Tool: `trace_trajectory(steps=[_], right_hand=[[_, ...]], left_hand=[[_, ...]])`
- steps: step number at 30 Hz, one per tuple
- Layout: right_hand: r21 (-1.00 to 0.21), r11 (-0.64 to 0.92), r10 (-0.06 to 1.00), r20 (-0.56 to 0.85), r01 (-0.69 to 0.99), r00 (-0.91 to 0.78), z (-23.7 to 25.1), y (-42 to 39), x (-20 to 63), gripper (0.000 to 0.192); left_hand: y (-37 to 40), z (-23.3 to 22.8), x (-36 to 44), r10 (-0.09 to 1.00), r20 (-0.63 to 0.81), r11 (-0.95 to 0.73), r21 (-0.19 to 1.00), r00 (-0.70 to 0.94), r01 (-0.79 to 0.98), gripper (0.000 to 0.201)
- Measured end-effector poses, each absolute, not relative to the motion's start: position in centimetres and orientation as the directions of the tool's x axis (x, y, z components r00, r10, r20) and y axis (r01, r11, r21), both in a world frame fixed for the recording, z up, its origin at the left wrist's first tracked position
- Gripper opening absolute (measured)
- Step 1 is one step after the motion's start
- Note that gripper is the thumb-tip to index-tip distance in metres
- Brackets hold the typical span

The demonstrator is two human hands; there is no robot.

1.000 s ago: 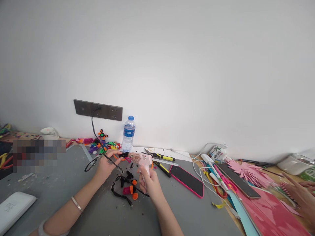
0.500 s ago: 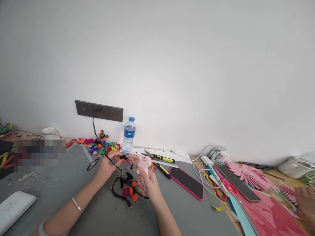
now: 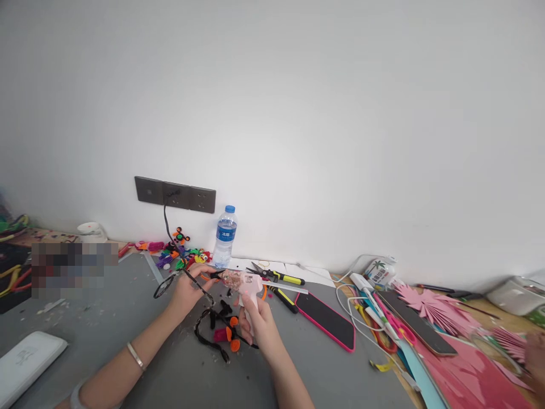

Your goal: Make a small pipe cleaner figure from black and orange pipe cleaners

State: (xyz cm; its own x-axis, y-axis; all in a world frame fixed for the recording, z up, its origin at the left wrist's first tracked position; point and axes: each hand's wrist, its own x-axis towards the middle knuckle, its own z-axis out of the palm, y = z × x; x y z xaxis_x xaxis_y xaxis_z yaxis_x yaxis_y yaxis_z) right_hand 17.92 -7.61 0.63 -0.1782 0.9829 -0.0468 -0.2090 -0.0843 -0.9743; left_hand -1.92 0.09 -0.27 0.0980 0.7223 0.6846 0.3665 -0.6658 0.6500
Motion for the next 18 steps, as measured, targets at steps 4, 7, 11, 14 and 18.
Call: trace_trajectory(steps=[4,7,11,14,18], right_hand=[[-0.973,-0.099,0.983,-0.064,-0.209,-0.170,0.3,-7.3,18.3,0.056],[-0.972,-0.104,0.985,-0.072,-0.211,-0.156,0.2,-7.1,18.4,0.057],[-0.973,-0.114,0.987,-0.088,-0.203,-0.136,0.2,-7.0,18.4,0.059],[-0.972,-0.112,0.990,-0.089,-0.208,-0.113,0.0,-6.8,18.4,0.060],[-0.975,-0.114,0.992,-0.104,-0.188,-0.067,-0.4,-6.5,18.4,0.063]], left_hand=[[0.2,-0.4,-2.0,0.724,0.682,-0.662,0.648,0.102,0.376,0.010],[0.3,-0.6,-2.1,0.717,0.688,-0.669,0.637,0.108,0.382,0.011],[0.3,-0.6,-2.1,0.708,0.698,-0.677,0.629,0.106,0.383,0.010],[0.2,-0.4,-2.0,0.712,0.696,-0.674,0.640,0.095,0.369,0.009],[0.0,-0.1,-2.0,0.717,0.694,-0.667,0.656,0.067,0.354,0.008]])
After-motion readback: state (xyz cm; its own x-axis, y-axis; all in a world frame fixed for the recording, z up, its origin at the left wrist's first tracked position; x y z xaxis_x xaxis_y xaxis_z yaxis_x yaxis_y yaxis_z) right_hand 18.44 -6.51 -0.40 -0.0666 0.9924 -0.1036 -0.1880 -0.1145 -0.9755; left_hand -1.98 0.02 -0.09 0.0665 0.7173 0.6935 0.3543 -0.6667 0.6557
